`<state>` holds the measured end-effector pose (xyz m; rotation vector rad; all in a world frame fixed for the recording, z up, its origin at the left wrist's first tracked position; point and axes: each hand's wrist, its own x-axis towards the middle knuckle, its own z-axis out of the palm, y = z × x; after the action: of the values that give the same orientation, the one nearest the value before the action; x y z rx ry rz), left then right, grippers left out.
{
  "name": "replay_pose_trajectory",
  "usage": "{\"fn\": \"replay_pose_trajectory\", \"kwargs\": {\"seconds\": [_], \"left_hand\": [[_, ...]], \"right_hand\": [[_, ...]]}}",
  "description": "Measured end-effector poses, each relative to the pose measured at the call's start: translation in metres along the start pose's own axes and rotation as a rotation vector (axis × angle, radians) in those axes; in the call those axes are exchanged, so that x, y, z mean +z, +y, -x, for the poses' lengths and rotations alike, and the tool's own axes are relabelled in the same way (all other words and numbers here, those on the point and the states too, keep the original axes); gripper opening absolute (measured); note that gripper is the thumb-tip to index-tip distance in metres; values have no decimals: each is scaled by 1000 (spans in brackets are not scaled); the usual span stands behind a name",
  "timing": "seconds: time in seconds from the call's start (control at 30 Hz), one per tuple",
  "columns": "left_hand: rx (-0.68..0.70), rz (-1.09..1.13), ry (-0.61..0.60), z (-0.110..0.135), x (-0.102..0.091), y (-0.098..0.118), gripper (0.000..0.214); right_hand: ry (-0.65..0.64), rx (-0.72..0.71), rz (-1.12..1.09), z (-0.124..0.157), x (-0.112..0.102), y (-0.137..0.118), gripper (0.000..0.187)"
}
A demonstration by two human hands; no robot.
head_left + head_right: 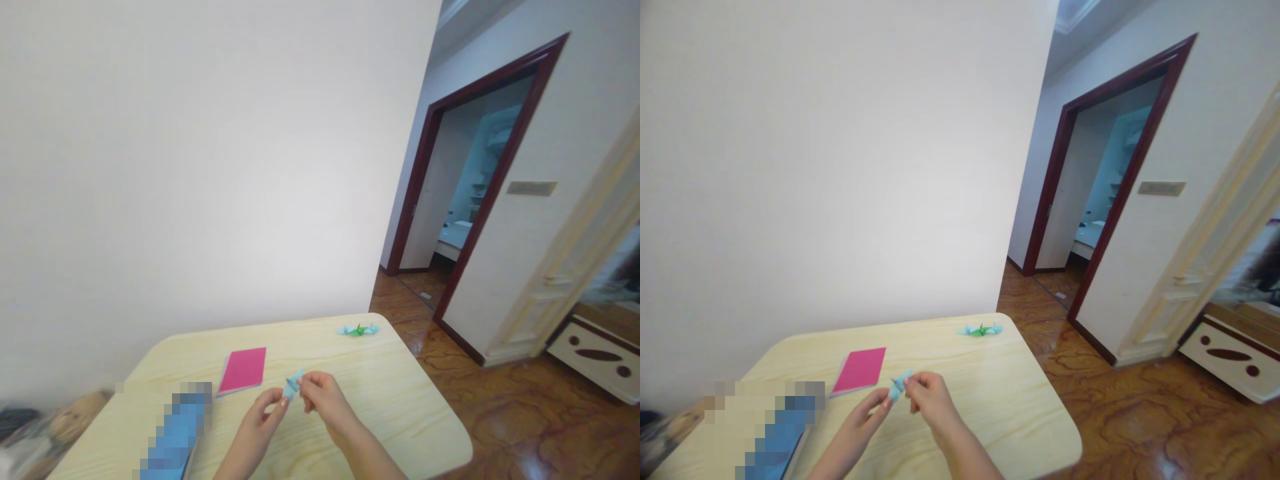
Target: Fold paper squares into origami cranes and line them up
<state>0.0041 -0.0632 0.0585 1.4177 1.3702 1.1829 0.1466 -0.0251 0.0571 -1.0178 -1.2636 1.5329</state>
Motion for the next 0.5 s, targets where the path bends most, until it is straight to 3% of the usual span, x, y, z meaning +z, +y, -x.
{"fn": "replay_pose_trajectory", "kwargs": {"seconds": [0.23,0.5], "left_hand": [[12,31,64,-2,2,3,39],[-213,354,90,-2,3,-6,41]], "right_hand": [[13,53,-97,3,-1,0,34],[28,138,-332,8,-2,-3,37]]}}
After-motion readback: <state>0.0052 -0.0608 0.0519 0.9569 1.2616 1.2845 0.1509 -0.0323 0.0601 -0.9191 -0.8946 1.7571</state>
